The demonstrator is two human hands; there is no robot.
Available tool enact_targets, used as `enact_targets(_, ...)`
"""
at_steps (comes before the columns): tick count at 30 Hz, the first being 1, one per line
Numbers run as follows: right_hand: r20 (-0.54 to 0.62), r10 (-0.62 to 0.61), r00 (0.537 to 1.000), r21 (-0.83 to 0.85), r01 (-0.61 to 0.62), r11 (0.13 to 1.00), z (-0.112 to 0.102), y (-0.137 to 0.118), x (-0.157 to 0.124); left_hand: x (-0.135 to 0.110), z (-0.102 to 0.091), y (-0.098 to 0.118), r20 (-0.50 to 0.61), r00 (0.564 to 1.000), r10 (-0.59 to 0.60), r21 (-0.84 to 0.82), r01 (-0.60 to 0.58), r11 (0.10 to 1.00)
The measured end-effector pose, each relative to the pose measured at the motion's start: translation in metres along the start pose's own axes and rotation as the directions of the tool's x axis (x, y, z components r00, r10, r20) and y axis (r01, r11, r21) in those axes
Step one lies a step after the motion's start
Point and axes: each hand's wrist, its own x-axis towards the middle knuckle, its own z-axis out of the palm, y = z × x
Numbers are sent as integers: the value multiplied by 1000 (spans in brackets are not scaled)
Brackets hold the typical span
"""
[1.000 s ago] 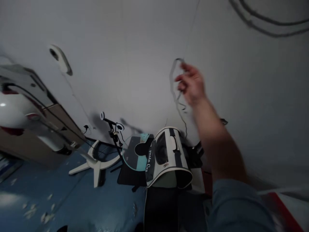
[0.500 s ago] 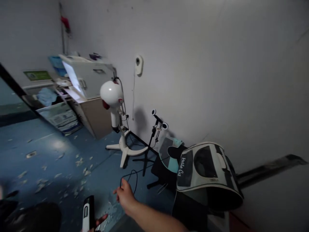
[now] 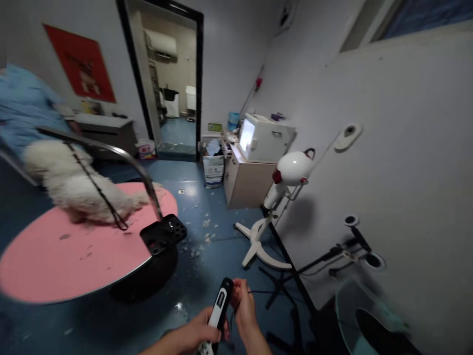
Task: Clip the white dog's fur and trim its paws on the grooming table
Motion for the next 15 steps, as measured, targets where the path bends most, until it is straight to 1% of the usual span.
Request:
enact_targets(1, 39, 17, 999, -57, -15, 998, 9, 9, -1, -4, -7, 5, -105, 993, 48, -41, -53, 998)
enact_targets(2, 84, 39, 996, -114, -29, 993, 18, 19, -2, -9, -16, 10, -209, 974, 86, -70, -103, 992)
enact_targets(4, 169, 74, 983, -206, -39, 978, 33, 36, -6, -21, -33, 19, -388, 911, 142, -85, -189, 978)
enact_targets(6, 228, 76, 971, -313, -1, 950, 41, 48, -7, -35, -49, 27, -499, 846, 184, -94, -265, 960)
enact_targets(7, 255, 79, 964, -392, 28, 919, 43, 51, -6, -42, -55, 31, -539, 818, 202, -112, -307, 945)
enact_targets(9, 318, 132, 939, -567, 77, 820, 46, 51, -4, -55, -62, 38, -606, 765, 217, -170, -391, 905)
enact_targets(11, 396, 240, 887, -692, 116, 712, 49, 46, -3, -66, -63, 45, -661, 721, 209, -224, -455, 862)
enact_targets(13, 481, 317, 818, -724, 166, 670, 54, 35, -2, -73, -61, 53, -692, 689, 217, -228, -493, 840)
enact_targets(14, 524, 319, 789, -717, 207, 665, 57, 29, -2, -76, -59, 56, -694, 681, 236, -204, -500, 842)
enact_targets(15, 562, 300, 771, -703, 254, 664, 60, 21, -2, -79, -58, 60, -689, 675, 262, -165, -499, 851)
